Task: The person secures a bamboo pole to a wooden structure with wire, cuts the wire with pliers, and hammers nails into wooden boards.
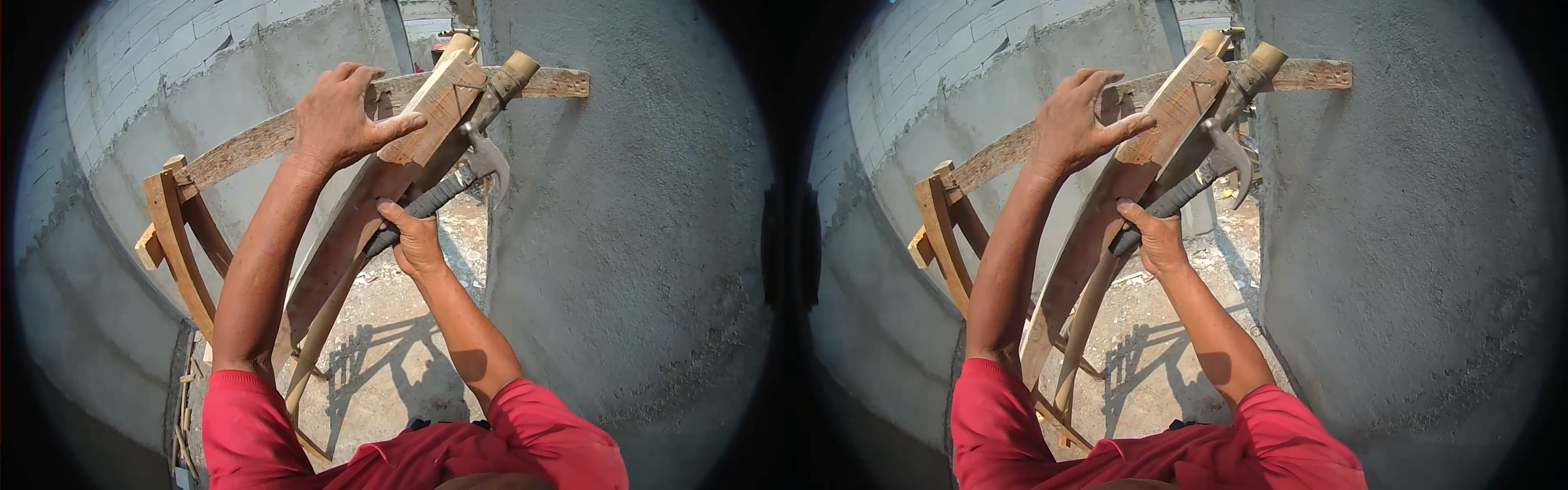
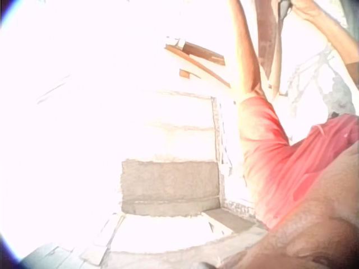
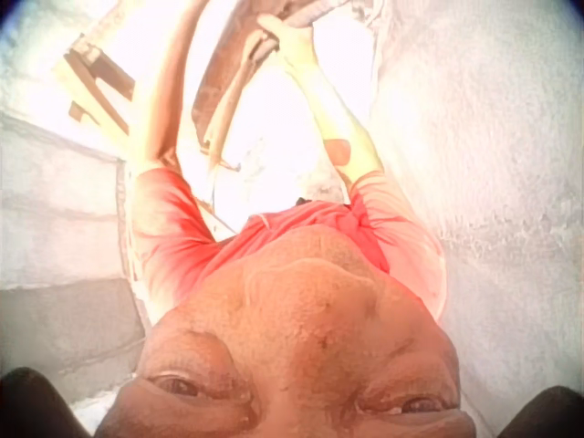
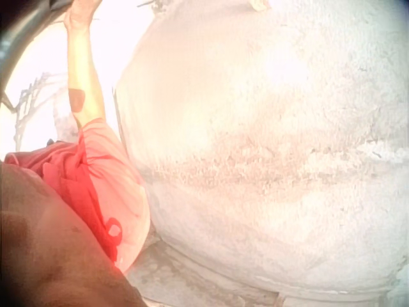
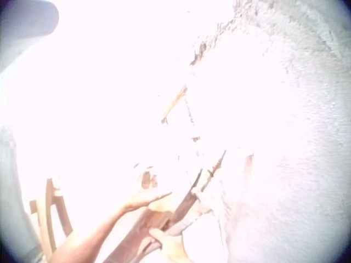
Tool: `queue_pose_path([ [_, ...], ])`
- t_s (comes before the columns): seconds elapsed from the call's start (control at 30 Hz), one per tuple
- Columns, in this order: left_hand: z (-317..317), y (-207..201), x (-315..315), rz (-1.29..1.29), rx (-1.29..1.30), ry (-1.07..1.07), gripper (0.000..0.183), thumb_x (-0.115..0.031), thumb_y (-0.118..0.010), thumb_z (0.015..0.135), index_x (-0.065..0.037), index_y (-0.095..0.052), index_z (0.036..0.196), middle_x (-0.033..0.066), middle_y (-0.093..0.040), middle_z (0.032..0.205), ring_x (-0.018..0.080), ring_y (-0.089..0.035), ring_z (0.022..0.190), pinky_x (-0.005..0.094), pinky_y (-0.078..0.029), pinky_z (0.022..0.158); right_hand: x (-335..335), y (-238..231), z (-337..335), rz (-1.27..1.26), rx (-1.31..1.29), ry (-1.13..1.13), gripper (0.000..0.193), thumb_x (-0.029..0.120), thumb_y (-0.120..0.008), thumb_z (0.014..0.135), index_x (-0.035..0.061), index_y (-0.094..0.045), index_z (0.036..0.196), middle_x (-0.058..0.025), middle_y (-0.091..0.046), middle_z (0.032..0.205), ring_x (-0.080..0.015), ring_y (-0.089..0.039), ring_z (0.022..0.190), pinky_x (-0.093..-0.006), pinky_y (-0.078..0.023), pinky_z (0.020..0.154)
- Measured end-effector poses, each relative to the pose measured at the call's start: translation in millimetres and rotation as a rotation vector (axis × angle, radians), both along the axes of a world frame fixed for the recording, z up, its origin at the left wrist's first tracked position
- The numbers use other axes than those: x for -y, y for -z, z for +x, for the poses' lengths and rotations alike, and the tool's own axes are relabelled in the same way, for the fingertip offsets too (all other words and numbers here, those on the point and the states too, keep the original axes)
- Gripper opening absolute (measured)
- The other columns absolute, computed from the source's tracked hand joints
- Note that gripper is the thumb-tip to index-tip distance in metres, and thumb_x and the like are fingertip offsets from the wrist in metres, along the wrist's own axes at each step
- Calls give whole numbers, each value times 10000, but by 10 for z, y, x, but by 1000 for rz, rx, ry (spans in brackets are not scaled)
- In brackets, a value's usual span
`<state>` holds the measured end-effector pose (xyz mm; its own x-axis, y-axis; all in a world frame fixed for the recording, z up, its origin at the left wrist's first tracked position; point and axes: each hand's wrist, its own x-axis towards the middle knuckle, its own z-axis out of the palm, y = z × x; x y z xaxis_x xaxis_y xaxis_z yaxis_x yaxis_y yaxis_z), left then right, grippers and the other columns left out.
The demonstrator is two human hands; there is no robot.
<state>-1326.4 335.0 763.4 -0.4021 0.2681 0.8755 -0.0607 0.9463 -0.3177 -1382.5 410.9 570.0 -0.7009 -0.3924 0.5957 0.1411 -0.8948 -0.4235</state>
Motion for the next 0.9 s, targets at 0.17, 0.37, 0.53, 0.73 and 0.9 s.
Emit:
queue_pose_path([
  [0.17, -545, -226, 6, -169, -5, -20, 1051, -977, -608, 627, -61, -772, 1116, 155, -739, 1058, 300, -707, 1036, 440, -580, 832, 48, 6, 51, -20, 32, 47, 301, 112, -834, 864, 86, -603, 1057, -7, -637, 927, -99, -596, 784, -258, -495, 709],
  [0.37, -824, -435, 13, -59, 509, -110, 1037, -992, -649, 537, -58, -820, 955, 155, -730, 767, 301, -740, 727, 432, -559, 647, 73, 51, 69, -25, 39, 115, 300, 138, -842, 867, 70, -581, 997, -41, -652, 911, -113, -610, 787, -267, -503, 713],
  [0.53, -770, -497, 36, 11, 593, -41, 1041, -943, -712, 524, -52, -788, 1059, 187, -745, 881, 330, -747, 858, 435, -569, 753, 52, 13, 34, -9, 31, 104, 357, 127, -837, 870, 33, -591, 1110, -52, -666, 968, -119, -625, 825, -268, -512, 734],
  [0.73, -600, -536, 24, 39, 650, -64, 1055, -882, -768, 511, -7, -733, 1099, 213, -730, 943, 351, -729, 933, 451, -547, 805, -52, 35, -80, 60, -92, 97, 528, 191, -833, 886, -29, -559, 1281, -45, -674, 917, -111, -655, 866, -278, -527, 780],
  [0.9, -606, -522, -30, 34, 593, -121, 944, -822, -793, 533, -31, -771, 1049, 192, -756, 933, 345, -743, 915, 448, -548, 794, -631, 245, -201, 367, -142, 578, 618, 336, -748, 964, -18, -498, 1404, -4, -589, 683, -76, -554, 567, -255, -487, 548],
])
